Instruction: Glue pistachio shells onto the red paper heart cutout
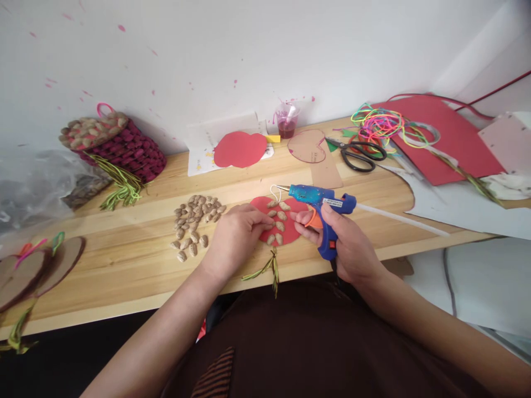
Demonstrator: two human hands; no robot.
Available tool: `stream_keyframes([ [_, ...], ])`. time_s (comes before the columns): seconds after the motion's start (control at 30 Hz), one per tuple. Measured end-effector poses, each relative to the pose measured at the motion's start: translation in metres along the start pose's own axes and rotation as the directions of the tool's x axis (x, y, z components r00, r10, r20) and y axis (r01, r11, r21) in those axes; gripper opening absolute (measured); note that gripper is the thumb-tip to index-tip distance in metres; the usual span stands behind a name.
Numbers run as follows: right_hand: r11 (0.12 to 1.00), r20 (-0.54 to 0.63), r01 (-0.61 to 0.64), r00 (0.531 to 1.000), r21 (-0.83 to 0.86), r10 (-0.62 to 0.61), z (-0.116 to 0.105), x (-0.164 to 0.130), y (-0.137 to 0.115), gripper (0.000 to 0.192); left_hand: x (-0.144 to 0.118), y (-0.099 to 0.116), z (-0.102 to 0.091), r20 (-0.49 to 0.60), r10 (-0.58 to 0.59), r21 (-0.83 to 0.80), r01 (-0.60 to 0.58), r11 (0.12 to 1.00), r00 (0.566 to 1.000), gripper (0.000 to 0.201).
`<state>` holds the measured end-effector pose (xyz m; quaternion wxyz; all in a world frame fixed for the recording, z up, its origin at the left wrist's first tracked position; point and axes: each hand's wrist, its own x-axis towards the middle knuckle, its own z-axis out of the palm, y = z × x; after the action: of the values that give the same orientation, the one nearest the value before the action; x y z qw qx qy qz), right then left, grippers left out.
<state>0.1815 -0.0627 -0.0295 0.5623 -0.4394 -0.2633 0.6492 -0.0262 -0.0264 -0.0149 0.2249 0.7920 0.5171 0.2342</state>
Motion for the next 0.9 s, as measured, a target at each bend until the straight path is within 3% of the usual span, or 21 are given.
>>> stream_keyframes([
  [0.53,1.0,-0.02,0.023,1.0,-0.01,-0.024,0.001,0.001,0.003,0.03,0.003,0.0,0.001,0.045,0.149,0.12,-0.153,0.981,0.988,0.026],
  [0.73,1.0,-0.028,0.017,0.999,0.005,-0.017,0.003,0.001,0.003,0.034,0.001,-0.009,0.003,-0.033,0.17,0.038,-0.169,0.985,0.985,0.018],
  [0.9,0.999,-0.041,0.03,0.999,0.034,-0.029,0.003,0.002,0.003,0.035,-0.012,-0.011,0.006,-0.14,0.208,0.001,-0.209,0.978,0.968,0.031],
])
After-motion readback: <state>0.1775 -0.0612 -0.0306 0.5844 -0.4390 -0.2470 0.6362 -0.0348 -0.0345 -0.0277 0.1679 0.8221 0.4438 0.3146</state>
